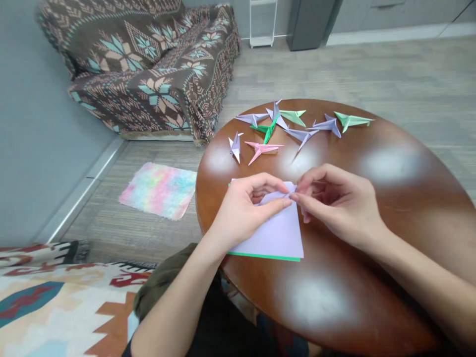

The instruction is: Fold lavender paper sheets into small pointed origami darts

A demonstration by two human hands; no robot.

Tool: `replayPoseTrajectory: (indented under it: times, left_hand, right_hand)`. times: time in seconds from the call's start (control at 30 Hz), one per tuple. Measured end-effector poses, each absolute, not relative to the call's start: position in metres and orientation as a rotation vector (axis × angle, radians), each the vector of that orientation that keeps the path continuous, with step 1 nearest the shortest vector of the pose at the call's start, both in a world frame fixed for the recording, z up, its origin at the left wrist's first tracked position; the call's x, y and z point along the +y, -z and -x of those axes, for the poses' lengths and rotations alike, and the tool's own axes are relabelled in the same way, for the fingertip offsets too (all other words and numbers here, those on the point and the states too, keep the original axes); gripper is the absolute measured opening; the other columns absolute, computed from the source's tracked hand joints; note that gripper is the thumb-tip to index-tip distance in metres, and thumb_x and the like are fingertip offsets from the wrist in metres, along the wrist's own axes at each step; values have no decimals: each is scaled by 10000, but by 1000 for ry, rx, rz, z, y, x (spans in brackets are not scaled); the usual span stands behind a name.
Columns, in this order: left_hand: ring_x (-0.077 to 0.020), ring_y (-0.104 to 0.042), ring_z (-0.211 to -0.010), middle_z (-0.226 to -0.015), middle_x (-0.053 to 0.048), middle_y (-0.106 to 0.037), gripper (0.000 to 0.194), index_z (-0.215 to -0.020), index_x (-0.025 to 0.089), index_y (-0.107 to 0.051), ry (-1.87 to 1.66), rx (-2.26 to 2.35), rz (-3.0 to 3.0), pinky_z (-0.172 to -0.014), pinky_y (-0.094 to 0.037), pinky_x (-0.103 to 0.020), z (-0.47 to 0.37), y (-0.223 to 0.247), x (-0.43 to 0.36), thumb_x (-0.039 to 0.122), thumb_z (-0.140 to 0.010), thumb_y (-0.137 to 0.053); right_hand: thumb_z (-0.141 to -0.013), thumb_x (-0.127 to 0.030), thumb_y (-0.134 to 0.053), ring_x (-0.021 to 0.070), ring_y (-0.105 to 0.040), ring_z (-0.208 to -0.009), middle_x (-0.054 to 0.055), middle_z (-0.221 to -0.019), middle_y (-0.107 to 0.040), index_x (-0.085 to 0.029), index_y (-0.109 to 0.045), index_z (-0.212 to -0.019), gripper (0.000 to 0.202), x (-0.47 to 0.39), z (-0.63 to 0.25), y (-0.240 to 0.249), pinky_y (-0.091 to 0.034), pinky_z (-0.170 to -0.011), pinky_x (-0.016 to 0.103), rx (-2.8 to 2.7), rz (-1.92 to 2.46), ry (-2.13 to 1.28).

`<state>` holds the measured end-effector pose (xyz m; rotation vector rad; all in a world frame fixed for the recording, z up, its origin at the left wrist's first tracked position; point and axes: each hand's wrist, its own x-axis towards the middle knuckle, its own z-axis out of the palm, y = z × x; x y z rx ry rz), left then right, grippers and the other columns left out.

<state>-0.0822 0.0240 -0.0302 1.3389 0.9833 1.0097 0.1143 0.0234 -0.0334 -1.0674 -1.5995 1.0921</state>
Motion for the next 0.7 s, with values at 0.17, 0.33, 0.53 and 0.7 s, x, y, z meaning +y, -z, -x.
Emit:
replayPoseTrajectory:
  times: [0.17,0.33,0.53,0.7]
  left_hand:
    - [-179,-705,-833,-918,-67,-780,191,-921,148,-755,-942,996,-1499,-756,-524,-270,89,30,26,277,-799,-826]
    - [-155,-668,-781,-894,-34,-773,139,-922,167,-763,-876,1056,-1667,-725,-482,-262,94,27,28,233,-807,-803]
    - [-152,-670,-777,-861,-15,-766,107,-884,172,-740,-870,1112,-1720,-745,-472,-266,94,30,29,244,-820,-787]
    - [-159,-673,-768,-861,-18,-764,107,-894,175,-733,-857,1117,-1712,-737,-477,-269,94,33,29,235,-817,-779]
  right_hand:
    - [-859,-252,-815,121,-608,-556,-15,-728,-638,-218,-700,-979,170,27,-120,31,-494,-473,234,-1748,1024,-1069]
    - [-930,-271,-723,118,-605,-594,27,-819,-668,-196,-720,-914,77,33,-124,28,-490,-489,232,-1968,1011,-1038]
    - [-942,-233,-684,127,-610,-617,29,-817,-668,-208,-712,-878,74,37,-124,30,-483,-537,252,-2087,980,-866]
    - [-935,-158,-657,134,-603,-626,43,-853,-669,-213,-707,-877,94,38,-124,31,-467,-536,266,-2135,931,-789]
